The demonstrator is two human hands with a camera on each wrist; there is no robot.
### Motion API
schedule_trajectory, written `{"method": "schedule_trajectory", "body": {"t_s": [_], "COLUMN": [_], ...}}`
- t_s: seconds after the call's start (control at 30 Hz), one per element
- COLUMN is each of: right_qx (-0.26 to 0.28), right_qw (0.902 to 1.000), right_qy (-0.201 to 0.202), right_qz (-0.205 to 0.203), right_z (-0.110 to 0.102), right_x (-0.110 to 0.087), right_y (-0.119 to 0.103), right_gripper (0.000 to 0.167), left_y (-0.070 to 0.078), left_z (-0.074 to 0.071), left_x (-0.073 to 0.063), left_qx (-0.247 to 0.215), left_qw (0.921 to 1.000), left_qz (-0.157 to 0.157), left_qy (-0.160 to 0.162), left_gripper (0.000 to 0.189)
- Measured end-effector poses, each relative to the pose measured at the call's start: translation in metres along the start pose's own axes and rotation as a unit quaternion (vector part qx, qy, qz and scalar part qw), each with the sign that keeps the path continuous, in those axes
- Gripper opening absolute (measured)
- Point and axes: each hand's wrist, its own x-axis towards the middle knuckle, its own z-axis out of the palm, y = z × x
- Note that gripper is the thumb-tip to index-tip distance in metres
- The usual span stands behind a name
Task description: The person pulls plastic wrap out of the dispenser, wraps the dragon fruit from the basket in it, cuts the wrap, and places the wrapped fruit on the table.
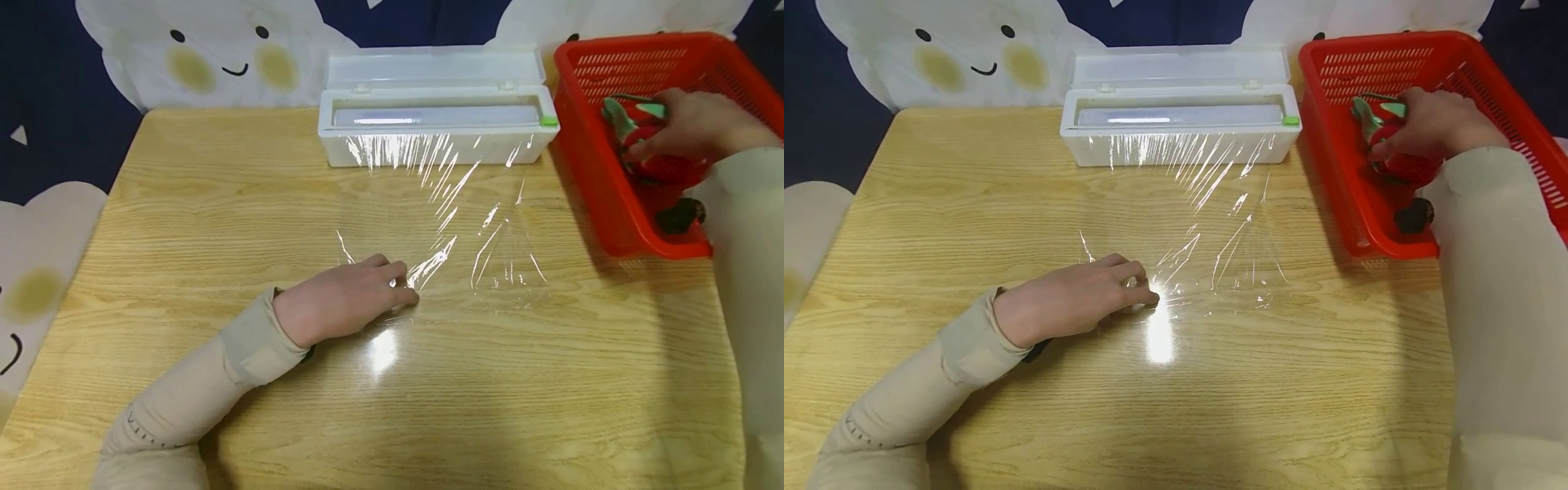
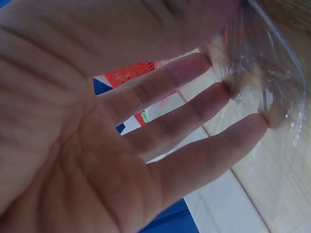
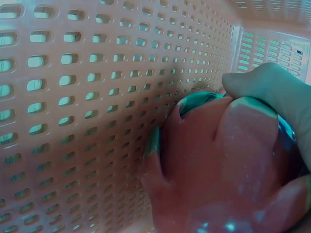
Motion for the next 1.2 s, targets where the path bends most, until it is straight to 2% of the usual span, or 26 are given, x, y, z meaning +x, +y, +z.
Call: {"method": "schedule_trajectory", "body": {"t_s": [0.17,0.33,0.57,0.77,0.93,1.2], "right_qx": [0.010,0.004,0.040,0.069,0.059,0.064], "right_qw": [0.9998,0.9994,0.9979,0.9961,0.9970,0.9965], "right_qy": [0.007,0.018,0.012,0.010,0.025,0.042], "right_qz": [0.015,0.029,0.049,0.053,0.044,0.034], "right_z": [-0.002,-0.003,0.000,0.002,-0.003,-0.006], "right_x": [-0.001,-0.006,-0.013,-0.019,-0.021,-0.023], "right_y": [0.003,0.009,0.016,0.018,0.015,0.008], "right_gripper": [0.098,0.094,0.098,0.100,0.105,0.103], "left_y": [0.001,0.003,0.005,0.005,0.004,0.000], "left_z": [0.000,-0.002,-0.004,-0.002,-0.002,-0.001], "left_x": [0.000,0.002,0.005,0.003,0.001,-0.002], "left_qx": [-0.001,0.003,-0.001,-0.009,-0.013,-0.028], "left_qw": [1.0000,0.9999,0.9999,0.9999,0.9999,0.9995], "left_qz": [0.003,0.011,0.013,0.012,0.006,-0.009], "left_qy": [0.006,0.011,0.005,0.009,0.001,-0.015], "left_gripper": [0.026,0.029,0.024,0.015,0.016,0.020]}}
